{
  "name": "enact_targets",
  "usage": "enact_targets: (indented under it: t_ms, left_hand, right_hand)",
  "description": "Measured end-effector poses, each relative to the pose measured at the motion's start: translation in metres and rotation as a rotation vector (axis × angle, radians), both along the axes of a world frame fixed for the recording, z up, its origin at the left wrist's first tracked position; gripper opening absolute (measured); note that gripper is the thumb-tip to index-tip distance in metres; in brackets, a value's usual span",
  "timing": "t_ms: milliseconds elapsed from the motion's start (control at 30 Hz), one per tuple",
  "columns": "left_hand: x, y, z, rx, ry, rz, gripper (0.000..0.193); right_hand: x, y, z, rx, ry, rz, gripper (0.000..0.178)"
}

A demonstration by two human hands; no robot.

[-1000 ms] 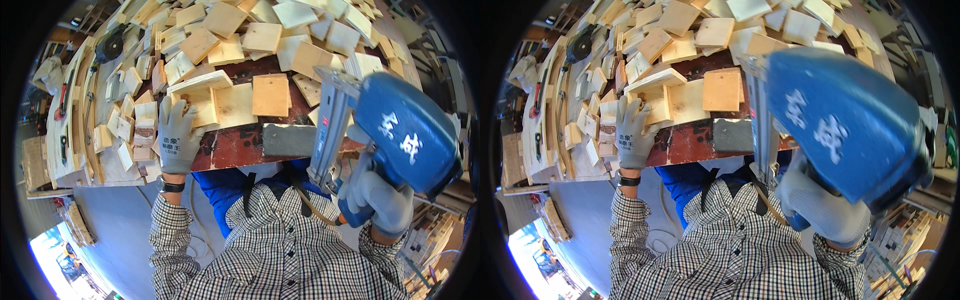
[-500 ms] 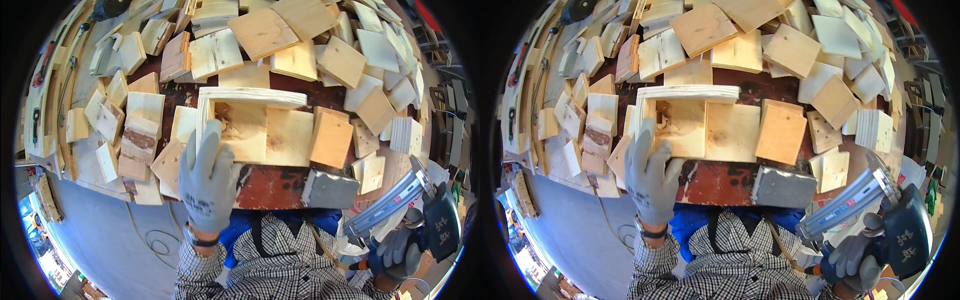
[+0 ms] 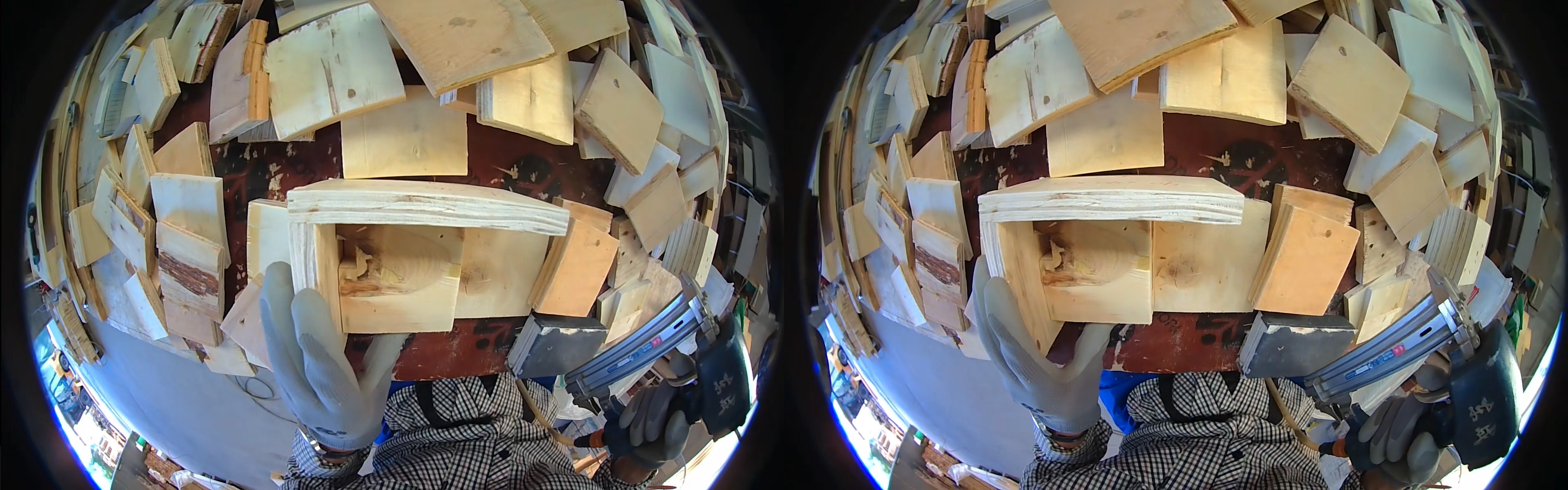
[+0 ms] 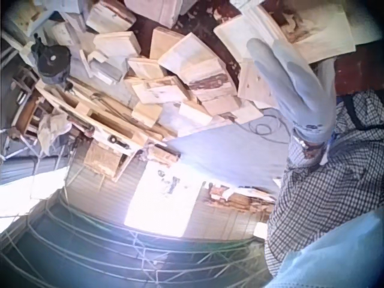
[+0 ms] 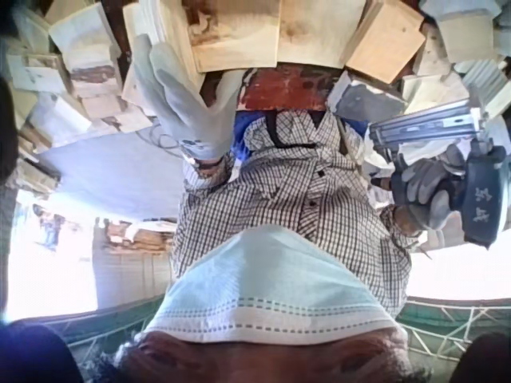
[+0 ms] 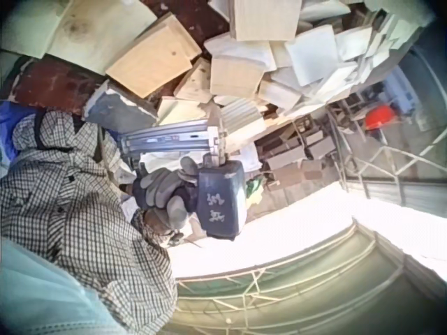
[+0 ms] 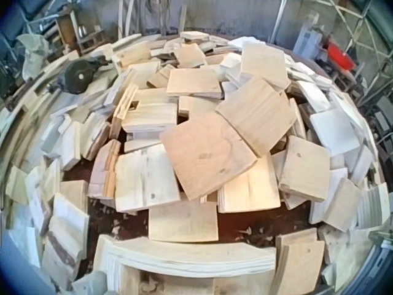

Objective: The person assembles small wooden boxes using a pneumatic nail gun to fasten pieces together. They then sand the assembled boxes with a sanding block to smooth the surfaces. The person handles multiple wooden pieces and completed boxes on a cluttered workbench.

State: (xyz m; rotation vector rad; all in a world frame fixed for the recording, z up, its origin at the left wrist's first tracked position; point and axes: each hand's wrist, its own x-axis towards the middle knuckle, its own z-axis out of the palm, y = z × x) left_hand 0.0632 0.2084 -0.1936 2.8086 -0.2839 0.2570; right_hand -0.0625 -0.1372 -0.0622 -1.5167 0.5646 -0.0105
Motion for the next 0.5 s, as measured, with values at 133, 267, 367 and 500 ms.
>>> enact_targets:
  t_ms: [133, 267, 367, 500]
  left_hand:
    - [0.0, 0.001, 0.001, -0.028, 0.032, 0.015, 0.105]
    - [0.003, 0.0, -0.001, -0.062, 0.025, 0.023, 0.106]
    - [0.003, 0.0, -0.001, -0.083, 0.0, 0.018, 0.103]
    - [0.005, 0.003, -0.003, -0.129, 0.015, 0.017, 0.103]
  right_hand:
    - [0.005, -0.002, -0.003, 0.0, 0.011, 0.01, 0.075]
    - [0.012, -0.006, -0.007, 0.002, 0.013, 0.032, 0.075]
    - [0.013, -0.006, -0.006, 0.009, 0.019, 0.054, 0.075]
    - [0.014, 0.0, -0.006, 0.005, 0.019, 0.083, 0.076]
